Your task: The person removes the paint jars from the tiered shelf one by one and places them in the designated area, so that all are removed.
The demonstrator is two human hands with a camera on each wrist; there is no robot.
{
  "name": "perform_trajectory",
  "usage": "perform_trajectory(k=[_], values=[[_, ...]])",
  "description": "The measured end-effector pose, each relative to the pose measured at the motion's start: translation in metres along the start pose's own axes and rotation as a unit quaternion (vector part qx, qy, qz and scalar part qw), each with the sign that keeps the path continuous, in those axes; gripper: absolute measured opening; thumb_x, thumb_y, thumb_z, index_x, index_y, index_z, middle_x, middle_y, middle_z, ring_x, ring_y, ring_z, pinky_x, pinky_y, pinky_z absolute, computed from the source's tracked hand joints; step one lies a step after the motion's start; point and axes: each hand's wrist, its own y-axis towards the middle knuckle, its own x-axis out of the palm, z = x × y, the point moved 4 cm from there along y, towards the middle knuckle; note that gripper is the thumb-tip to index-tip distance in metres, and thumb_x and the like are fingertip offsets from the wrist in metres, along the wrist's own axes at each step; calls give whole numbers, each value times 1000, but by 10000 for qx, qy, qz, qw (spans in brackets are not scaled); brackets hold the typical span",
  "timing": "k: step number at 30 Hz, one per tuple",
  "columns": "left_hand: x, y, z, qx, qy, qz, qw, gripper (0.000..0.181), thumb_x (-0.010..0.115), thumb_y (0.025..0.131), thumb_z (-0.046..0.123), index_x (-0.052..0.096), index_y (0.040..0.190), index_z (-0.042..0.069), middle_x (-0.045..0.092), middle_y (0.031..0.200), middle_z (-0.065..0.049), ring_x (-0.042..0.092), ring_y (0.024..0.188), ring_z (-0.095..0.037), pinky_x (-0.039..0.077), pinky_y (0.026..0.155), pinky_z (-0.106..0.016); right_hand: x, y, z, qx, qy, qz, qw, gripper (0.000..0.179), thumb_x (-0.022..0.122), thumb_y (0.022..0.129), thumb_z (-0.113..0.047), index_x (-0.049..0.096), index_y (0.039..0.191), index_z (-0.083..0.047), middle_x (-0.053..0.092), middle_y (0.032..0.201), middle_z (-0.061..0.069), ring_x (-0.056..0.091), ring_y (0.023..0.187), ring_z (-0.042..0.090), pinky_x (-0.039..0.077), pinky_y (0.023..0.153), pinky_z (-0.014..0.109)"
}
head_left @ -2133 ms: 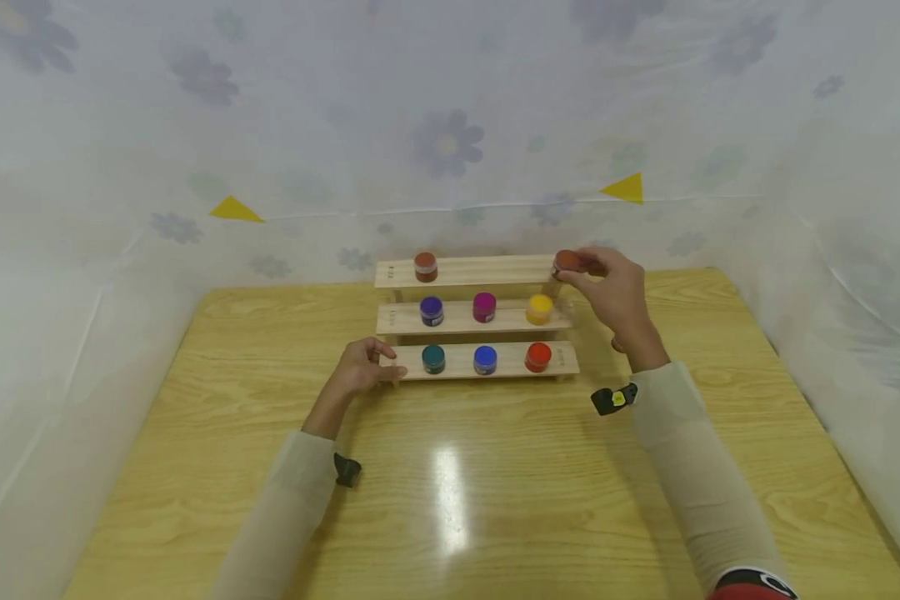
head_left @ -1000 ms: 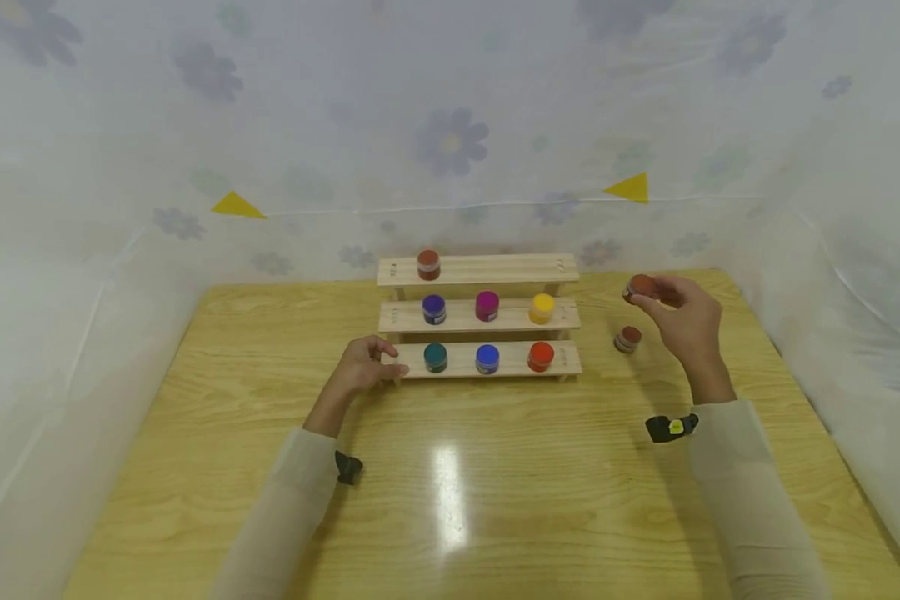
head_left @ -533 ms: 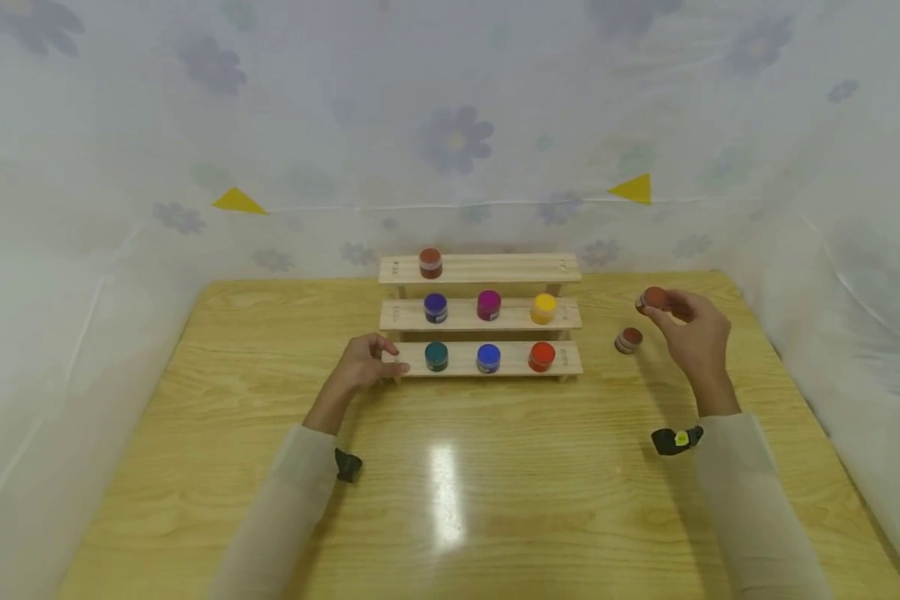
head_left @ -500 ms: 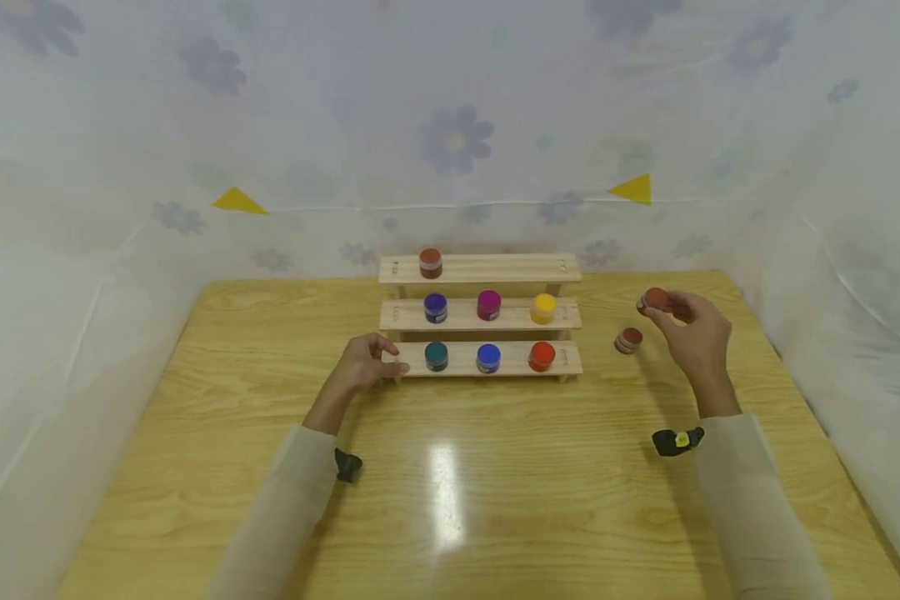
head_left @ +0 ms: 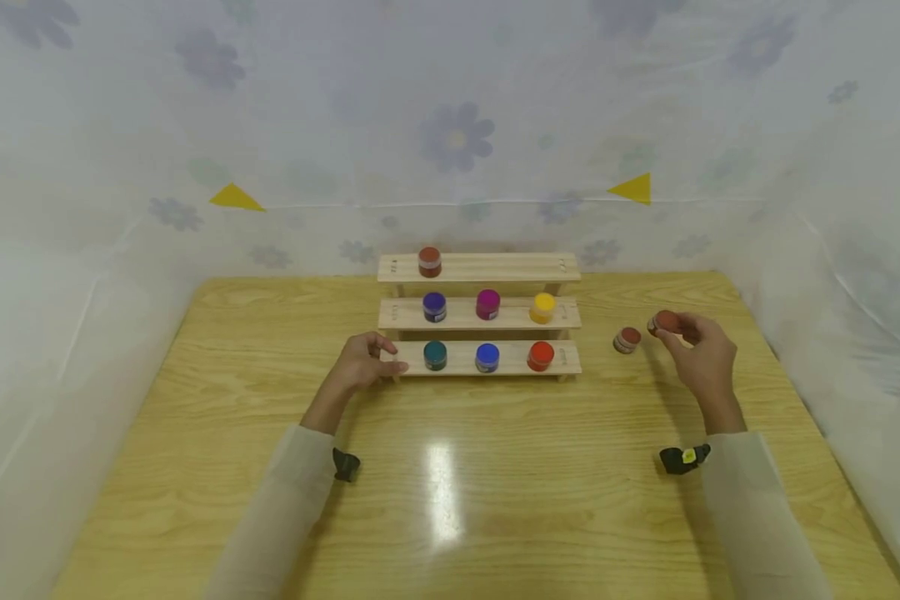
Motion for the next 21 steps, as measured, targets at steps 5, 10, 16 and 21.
perform_trajectory(k=[5,10,16,21], values=[[0,0,0,4,-4,-17,10000,32,77,80,14,57,102,1,39,70,-2,43,59,-14,44,56,-28,2,-3,7,-66,-66,-23,10000,53,59,94,-30,50,129,8,54,126,29,53,113,43,44,94,52],[-1,-1,0,12,15,11,10000,32,77,80,14,57,102,1,39,71,-2,42,59,-14,44,57,-29,5,-4,11,-166,-72,-68,9998,50,60,94,-27,51,128,9,54,124,31,53,112,44,44,92,51],[0,0,-1,12,54,14,10000,32,77,80,15,58,102,2,39,71,-2,43,60,-14,44,57,-28,9,-4,17,-85,-68,-207,9997,51,59,94,-26,49,128,10,55,123,32,53,114,45,43,94,53],[0,1,-2,22,60,22,10000,32,77,80,15,58,102,2,40,70,-2,43,60,-14,43,56,-27,12,-5,21,60,76,-390,9992,53,57,95,-28,47,131,9,53,127,32,50,117,47,41,96,55]])
